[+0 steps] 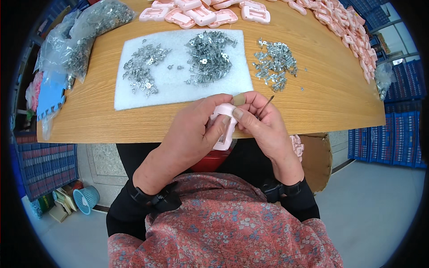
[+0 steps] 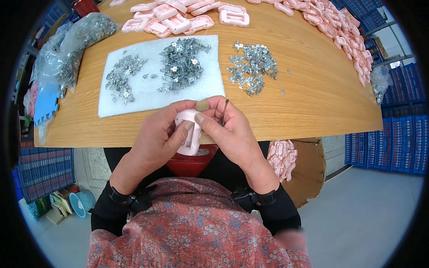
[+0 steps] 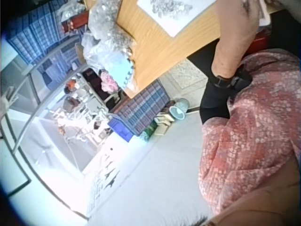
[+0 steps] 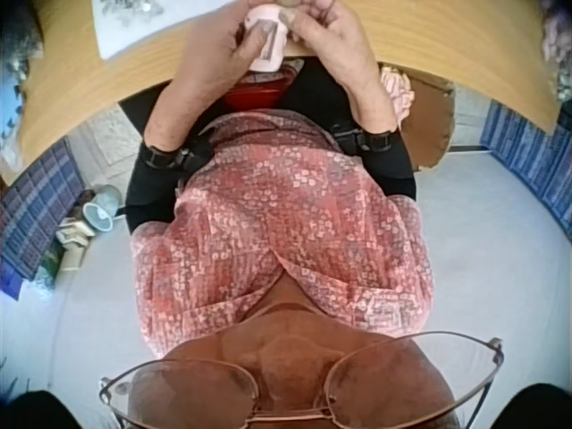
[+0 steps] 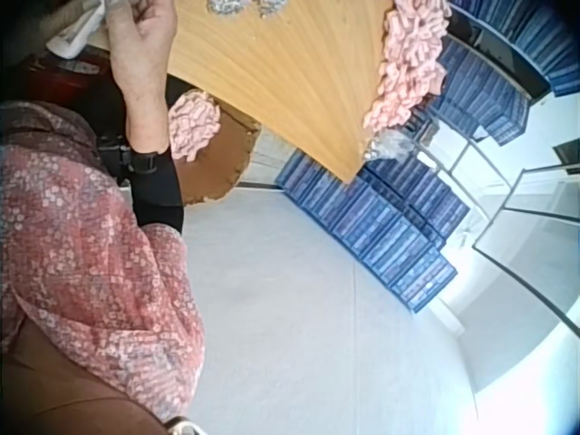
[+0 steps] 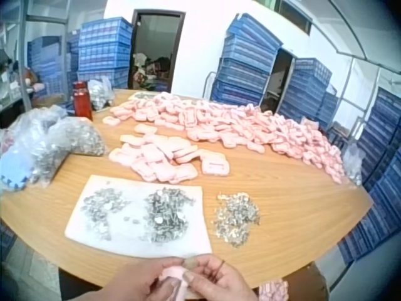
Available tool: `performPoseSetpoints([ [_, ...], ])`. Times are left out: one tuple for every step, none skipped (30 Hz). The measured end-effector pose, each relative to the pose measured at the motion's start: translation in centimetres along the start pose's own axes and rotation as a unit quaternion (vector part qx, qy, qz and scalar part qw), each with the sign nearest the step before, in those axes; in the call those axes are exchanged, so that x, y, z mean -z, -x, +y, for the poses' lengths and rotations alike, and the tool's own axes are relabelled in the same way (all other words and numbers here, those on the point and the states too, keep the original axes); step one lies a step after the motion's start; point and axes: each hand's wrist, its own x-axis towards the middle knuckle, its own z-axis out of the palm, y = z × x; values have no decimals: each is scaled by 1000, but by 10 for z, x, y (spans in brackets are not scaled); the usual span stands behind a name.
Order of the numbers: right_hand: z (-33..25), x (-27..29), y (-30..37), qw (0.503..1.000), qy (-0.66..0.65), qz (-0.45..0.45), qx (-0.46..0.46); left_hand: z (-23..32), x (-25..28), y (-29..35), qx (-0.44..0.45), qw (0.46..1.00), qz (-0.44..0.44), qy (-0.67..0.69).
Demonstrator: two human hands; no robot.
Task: The person assembles small pink plastic parts by inserting metal components into them using a thin metal tool. They pick up parts from a pile on the table, insert the metal pieces, and place the finished items aside.
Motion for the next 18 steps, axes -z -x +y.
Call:
performPoseSetpoints([
  [0, 0, 1, 1000, -5, -4, -2, 0, 0, 0, -16, 1000, 5, -16],
  [0, -1, 1, 1000, -11, -8, -4, -1, -1, 1, -32, 999, 10, -31],
  [0, -1, 2, 1000, -16, -12, -5, -2, -1, 1, -48, 998, 14, -47],
  [0, -2, 3, 1000, -18, -9, -2, -4, -2, 0, -80, 994, 22, -75],
  [-1, -3, 4, 1000, -19, -6, 1, -7, -3, -2, -112, 988, 29, -102],
  [-2, -3, 5, 1000, -22, -3, 6, -7, -2, -3, -144, 980, 36, -132],
  [-2, -3, 6, 999, -43, -10, 9, -6, -2, -2, -68, 998, 7, -12],
  [-2, -1, 8, 998, -65, -16, 12, -4, -1, 0, 10, 994, -22, 109],
  [-3, 0, 9, 996, -87, -22, 17, -3, 0, 1, 87, 969, -52, 226],
  [-2, 0, 9, 998, -59, -16, 31, -3, 3, 0, 138, 924, -77, 347],
  [-1, 0, 8, 998, -30, -9, 46, -5, 9, -1, 187, 861, -100, 461],
  [1, 0, 7, 998, -2, -1, 61, -6, 12, -2, 233, 781, -122, 567],
  [1, -1, 6, 997, 11, -5, 70, -7, 10, -1, 238, 769, -113, 583],
  [2, -2, 5, 996, 24, -9, 80, -9, 10, 0, 238, 758, -120, 596],
  [2, -3, 4, 995, 37, -15, 88, -11, 9, 2, 238, 746, -125, 610],
  [1, -6, 4, 995, 48, -13, 85, -13, 9, 4, 238, 733, -129, 624],
  [-1, -9, 3, 995, 59, -11, 83, -17, 9, 5, 231, 726, -149, 630],
  [-2, -9, 2, 994, 73, -8, 80, -23, 6, 6, 223, 717, -171, 638],
])
